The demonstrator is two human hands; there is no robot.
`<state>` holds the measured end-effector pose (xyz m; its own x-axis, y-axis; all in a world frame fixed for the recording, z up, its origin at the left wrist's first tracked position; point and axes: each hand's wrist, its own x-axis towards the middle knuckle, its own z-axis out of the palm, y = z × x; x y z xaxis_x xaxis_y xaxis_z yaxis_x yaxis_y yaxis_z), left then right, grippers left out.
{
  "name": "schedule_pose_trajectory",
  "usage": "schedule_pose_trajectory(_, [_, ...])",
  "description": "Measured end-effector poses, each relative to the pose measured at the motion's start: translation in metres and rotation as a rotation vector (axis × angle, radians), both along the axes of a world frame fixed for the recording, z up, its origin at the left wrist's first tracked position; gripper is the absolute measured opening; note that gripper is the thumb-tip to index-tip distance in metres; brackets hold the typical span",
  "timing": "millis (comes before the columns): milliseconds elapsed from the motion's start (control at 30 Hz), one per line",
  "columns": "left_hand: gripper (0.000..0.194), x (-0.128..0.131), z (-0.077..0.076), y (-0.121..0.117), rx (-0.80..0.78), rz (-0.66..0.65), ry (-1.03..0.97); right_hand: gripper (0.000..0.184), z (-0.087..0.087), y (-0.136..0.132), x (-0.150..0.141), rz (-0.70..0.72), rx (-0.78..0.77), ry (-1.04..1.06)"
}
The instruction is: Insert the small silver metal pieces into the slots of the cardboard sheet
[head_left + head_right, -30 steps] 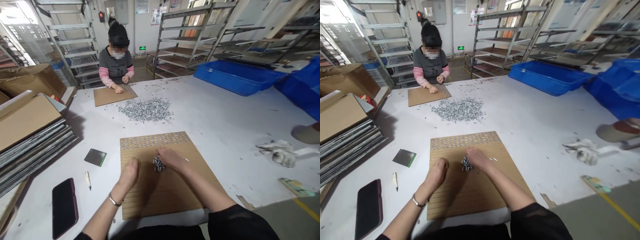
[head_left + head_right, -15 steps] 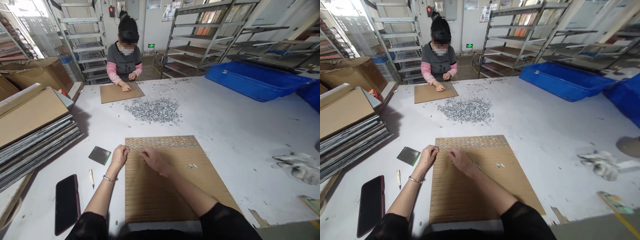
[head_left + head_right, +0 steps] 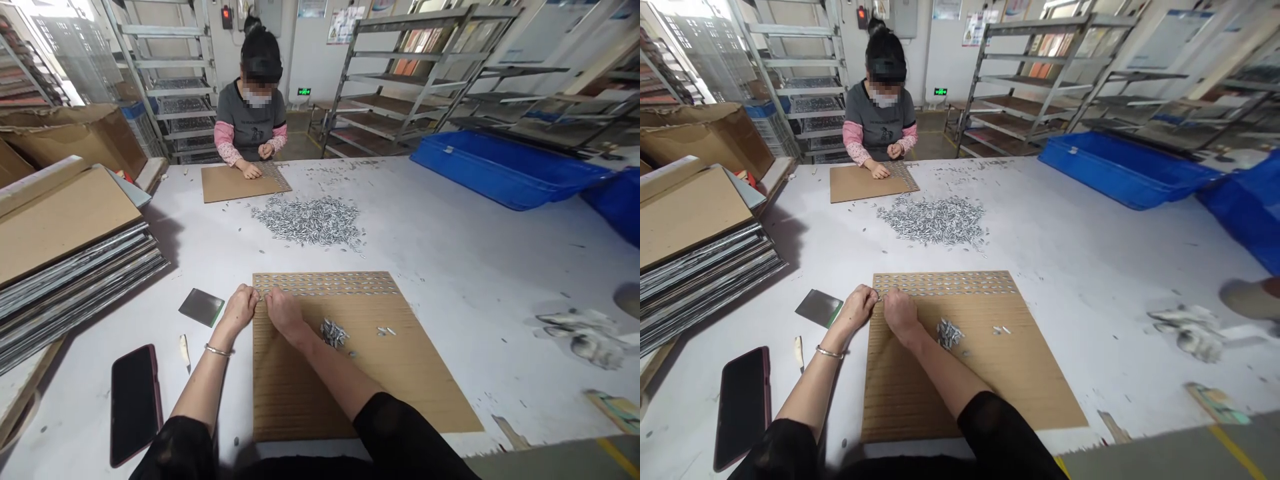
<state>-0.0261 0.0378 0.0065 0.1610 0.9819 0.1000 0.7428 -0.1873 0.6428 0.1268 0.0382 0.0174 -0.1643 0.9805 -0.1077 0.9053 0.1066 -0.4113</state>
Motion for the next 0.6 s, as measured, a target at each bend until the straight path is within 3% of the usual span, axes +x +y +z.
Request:
schedule_pose_trajectory(200, [0.022, 0.006, 0.004, -0.009, 0.028, -0.012, 0.029, 0.016, 0.001, 0.000, 0.015, -0.034, 0.049, 0.132])
schedule_pose_trajectory(333, [0.024, 0.006, 0.004, -0.012, 0.074, -0.081, 0.080, 0.018, 0.007, -0.004, 0.079, -0.067, 0.200, 0.226])
schedule_pose_trajectory(433, [0.022, 0.005, 0.002, -0.008, 0.107, -0.098, 0.140, 0.022, 0.019, -0.014, 0.137, -0.065, 0.206, 0.201])
schedule_pose_trajectory(500, [0.025, 0.004, 0.002, -0.005, 0.123, -0.107, 0.179, 0.021, 0.027, -0.024, 0.164, 0.041, 0.151, 0.168])
schedule_pose_trajectory(600, [0.029, 0.004, 0.003, -0.004, 0.140, -0.139, 0.207, 0.016, 0.032, -0.035, 0.176, 0.226, 0.054, 0.095])
